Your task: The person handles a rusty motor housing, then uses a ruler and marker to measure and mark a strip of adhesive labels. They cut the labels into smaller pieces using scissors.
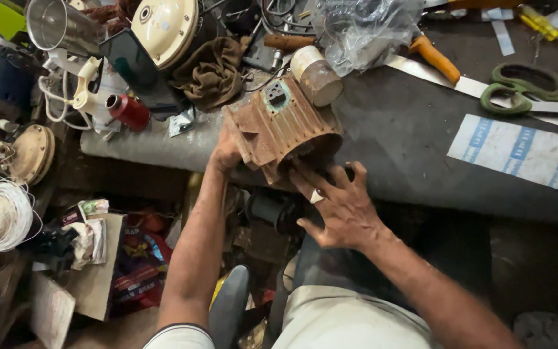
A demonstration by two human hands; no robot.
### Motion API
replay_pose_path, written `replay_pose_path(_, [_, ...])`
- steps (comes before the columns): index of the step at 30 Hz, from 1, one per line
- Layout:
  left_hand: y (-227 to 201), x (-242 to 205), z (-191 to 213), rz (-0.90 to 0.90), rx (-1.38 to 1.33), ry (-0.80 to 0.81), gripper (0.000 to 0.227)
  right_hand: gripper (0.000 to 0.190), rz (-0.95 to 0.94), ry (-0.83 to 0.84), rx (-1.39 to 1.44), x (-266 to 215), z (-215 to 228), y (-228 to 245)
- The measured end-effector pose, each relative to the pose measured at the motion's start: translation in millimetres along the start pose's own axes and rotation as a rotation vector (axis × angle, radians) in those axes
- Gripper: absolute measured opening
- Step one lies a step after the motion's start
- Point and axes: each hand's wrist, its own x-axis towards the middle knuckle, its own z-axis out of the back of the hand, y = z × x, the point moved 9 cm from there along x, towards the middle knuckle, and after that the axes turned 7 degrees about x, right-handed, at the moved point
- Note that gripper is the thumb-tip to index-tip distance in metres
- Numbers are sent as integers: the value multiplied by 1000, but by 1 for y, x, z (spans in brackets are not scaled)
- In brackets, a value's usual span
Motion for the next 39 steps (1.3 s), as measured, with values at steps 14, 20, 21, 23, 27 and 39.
replay_pose_path(14, [32,4,7,-109,343,-54,71,85,12,-24,10,8,-3,9])
replay_pose_path(20, [-21,8,-14,-59,97,9,71,83,36,-65,90,4,6,9])
replay_pose_path(21, [-33,4,-14,-34,169,0,71,81,43,-119,141,-2,14,9])
replay_pose_path(23, [-71,-7,-15,-138,236,-65,78,73,25,-225,139,-19,33,2])
replay_pose_path(27, [-156,-44,-31,-492,46,-191,116,47,-102,-399,-23,-72,94,-38])
replay_pose_path(39, [-194,31,-36,-411,129,-234,59,25,-344,-610,-402,-175,136,-132])
